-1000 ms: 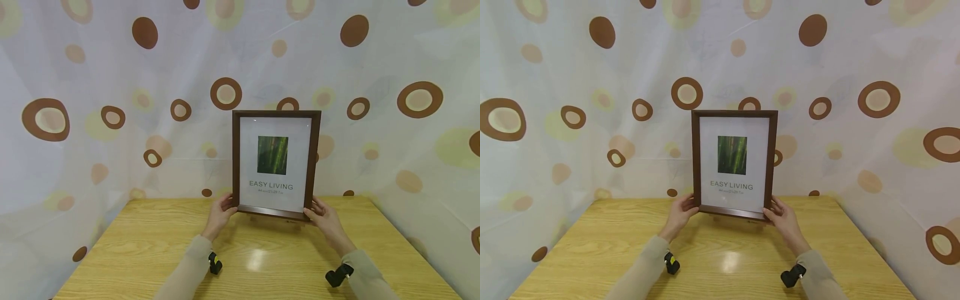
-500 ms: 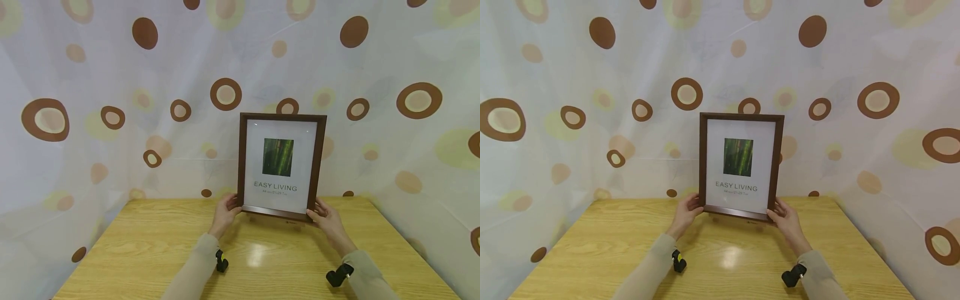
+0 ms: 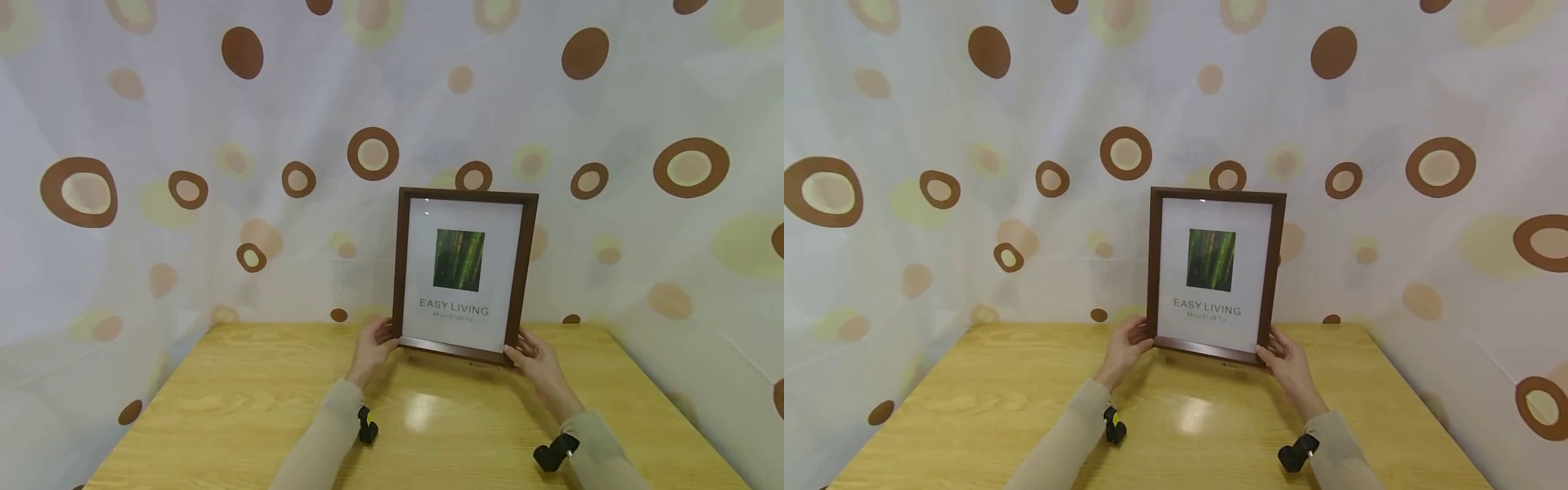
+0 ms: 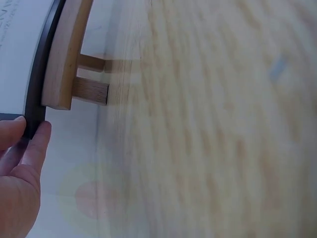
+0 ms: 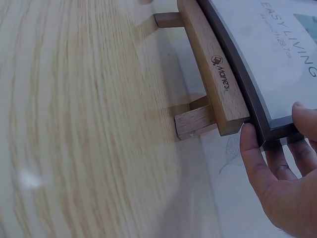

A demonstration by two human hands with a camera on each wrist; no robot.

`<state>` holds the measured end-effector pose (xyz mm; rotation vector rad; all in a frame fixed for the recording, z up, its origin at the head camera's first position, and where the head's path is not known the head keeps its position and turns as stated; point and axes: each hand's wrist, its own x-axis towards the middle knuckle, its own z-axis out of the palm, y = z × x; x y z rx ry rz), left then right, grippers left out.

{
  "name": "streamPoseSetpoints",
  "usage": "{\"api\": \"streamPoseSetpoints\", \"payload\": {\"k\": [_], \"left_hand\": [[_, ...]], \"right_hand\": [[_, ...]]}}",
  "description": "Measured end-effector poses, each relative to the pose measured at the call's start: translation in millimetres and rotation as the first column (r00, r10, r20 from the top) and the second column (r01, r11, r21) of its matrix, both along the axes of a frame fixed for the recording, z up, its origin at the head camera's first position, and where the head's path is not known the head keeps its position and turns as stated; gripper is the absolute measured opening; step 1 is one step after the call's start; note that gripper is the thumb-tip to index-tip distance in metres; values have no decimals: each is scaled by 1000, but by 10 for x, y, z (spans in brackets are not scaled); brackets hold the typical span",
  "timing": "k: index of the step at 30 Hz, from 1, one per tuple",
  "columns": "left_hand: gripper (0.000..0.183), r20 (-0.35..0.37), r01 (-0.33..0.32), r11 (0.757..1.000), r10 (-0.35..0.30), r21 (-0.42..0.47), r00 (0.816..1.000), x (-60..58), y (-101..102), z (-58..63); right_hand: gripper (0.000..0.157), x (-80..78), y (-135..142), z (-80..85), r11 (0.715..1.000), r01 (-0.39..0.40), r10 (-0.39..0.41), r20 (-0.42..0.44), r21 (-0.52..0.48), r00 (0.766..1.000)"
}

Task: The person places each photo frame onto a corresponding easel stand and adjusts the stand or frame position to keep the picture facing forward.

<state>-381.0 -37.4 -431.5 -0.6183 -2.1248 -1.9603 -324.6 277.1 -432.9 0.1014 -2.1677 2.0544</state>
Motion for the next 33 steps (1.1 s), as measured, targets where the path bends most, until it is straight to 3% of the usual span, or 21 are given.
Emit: {"api": "streamPoseSetpoints", "payload": {"k": [3,8,11,16,18,22,27,33], "left_hand": [[42,34,18,1000,-18,3,999,-61,10,-90],[39,160,77,997,-74,-13,984,-168,64,-181],[36,233,106,994,-105,6,967,-203,99,-200],[38,348,112,986,-149,126,926,-246,102,-254],[40,377,112,982,-163,153,912,-249,99,-259],[41,394,113,979,-173,171,902,-242,105,-244],[35,384,91,979,-155,180,910,-204,132,-209],[31,387,75,981,-140,179,911,-138,151,-137]], "right_hand": [[66,2,3,-38,1000,-5,5,19,-17,1000],[64,-29,16,-58,1000,1,-1,-5,7,1000],[64,-46,29,-71,999,-29,28,12,44,1000],[65,-47,30,-113,990,-97,87,100,102,991],[64,-44,18,-115,989,-89,76,112,115,991],[64,-48,-5,-97,988,-68,53,115,138,992],[61,-47,-21,-79,997,-53,45,121,64,992],[64,-35,-15,-57,997,-30,21,133,65,991]]}}
